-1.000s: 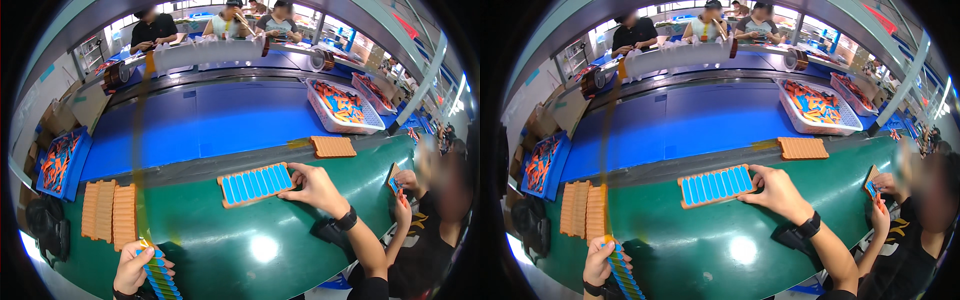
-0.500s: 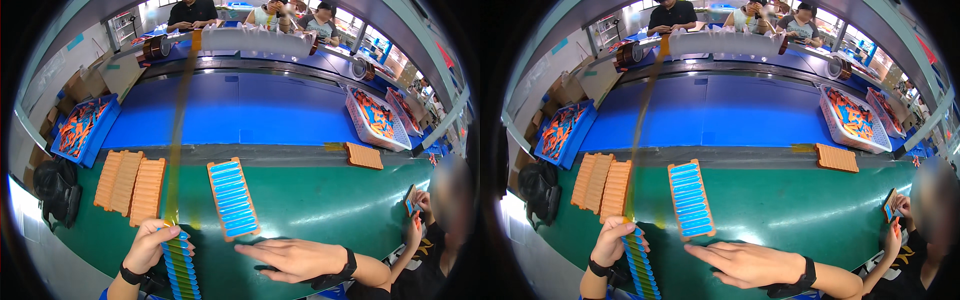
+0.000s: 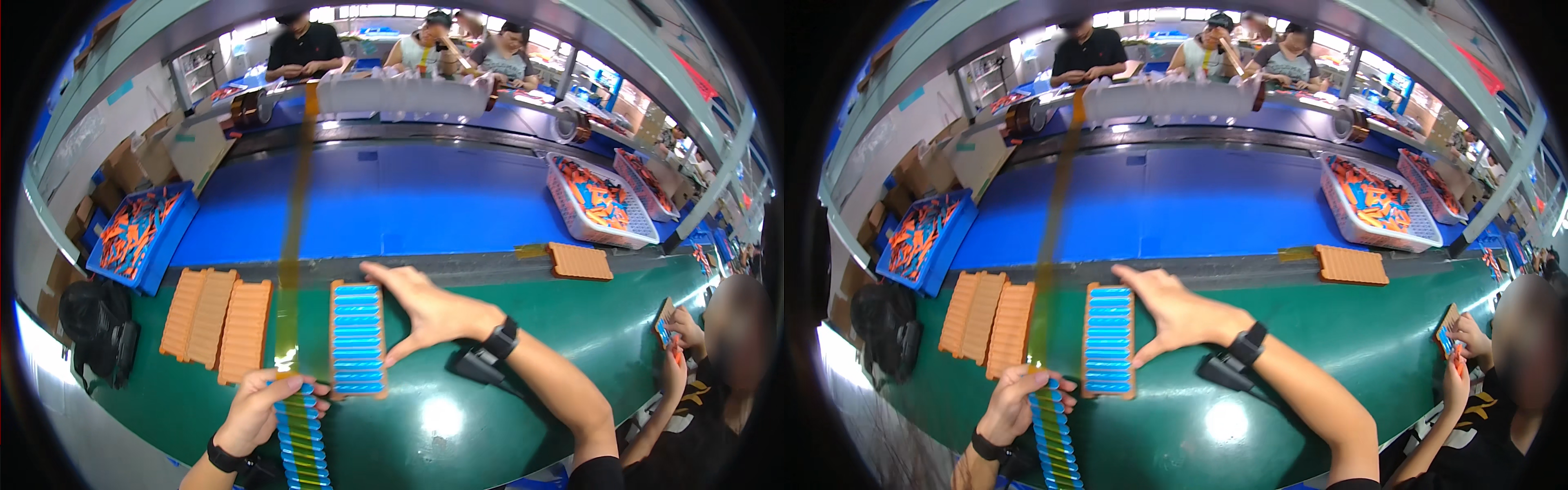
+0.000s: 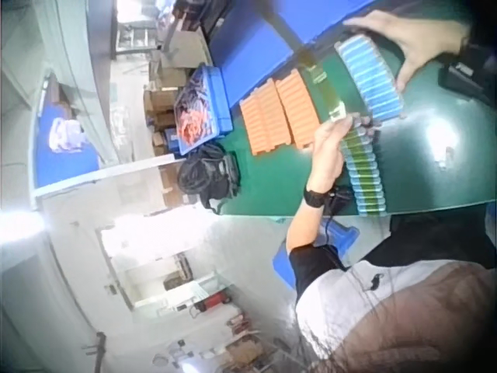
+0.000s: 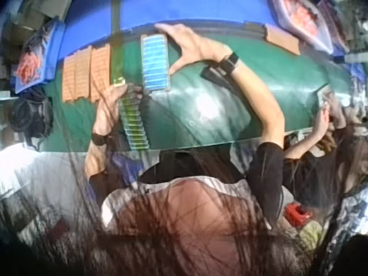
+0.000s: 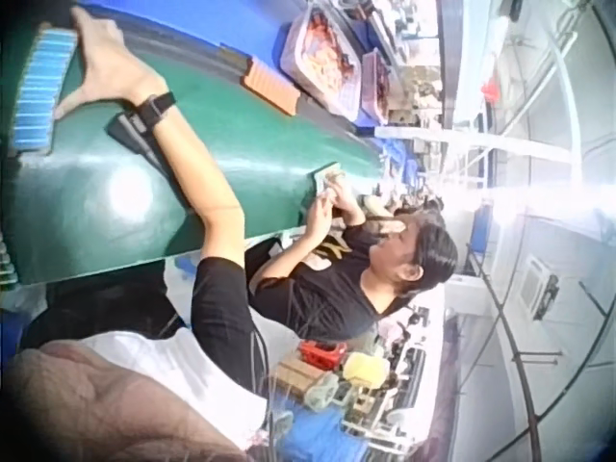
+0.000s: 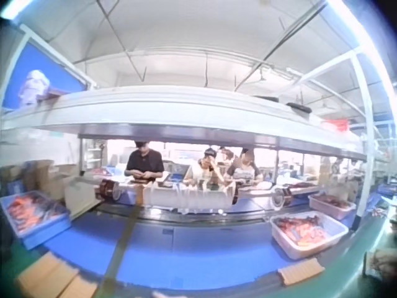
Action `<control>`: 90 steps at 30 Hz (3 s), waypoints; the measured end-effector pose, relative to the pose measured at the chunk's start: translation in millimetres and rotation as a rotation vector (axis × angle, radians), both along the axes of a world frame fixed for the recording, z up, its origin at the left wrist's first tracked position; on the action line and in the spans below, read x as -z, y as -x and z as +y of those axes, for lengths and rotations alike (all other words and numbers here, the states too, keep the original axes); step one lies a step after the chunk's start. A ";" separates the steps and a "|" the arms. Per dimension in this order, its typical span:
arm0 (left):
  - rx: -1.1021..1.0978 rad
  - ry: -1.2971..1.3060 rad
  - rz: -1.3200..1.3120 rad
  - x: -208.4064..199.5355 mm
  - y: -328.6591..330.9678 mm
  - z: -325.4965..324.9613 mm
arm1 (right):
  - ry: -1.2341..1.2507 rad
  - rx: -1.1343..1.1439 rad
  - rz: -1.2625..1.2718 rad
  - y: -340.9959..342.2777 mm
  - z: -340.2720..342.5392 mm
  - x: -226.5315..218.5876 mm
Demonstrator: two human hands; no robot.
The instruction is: The recorder is assembling small blue and green parts into a brown plastic tray on a factory assembly line.
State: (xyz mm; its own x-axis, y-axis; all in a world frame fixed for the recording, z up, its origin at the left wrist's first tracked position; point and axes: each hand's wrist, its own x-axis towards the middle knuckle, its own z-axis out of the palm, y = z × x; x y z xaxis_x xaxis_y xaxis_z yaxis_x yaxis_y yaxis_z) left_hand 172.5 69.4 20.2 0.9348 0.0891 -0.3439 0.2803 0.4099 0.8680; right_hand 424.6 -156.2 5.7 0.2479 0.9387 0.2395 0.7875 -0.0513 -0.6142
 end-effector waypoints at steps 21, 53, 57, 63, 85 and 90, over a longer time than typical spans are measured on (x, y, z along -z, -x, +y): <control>0.035 -0.421 0.066 12.0 -1.2 19.2 | -0.081 0.000 -0.168 25.8 5.6 30.8; 0.120 0.049 -0.057 53.8 31.5 62.9 | -0.185 0.035 0.002 30.0 6.8 30.9; 0.113 0.403 -0.010 82.7 38.5 78.8 | -0.192 0.031 -0.001 32.3 7.8 27.5; 0.106 0.263 0.019 61.0 27.1 55.3 | -0.170 0.044 0.013 28.1 3.3 31.3; -0.168 -0.453 -0.019 6.9 13.9 4.4 | -0.177 0.037 -0.033 29.3 5.3 31.1; -0.062 -0.275 -0.072 -0.6 11.4 7.0 | -0.163 0.046 -0.030 29.8 6.2 31.8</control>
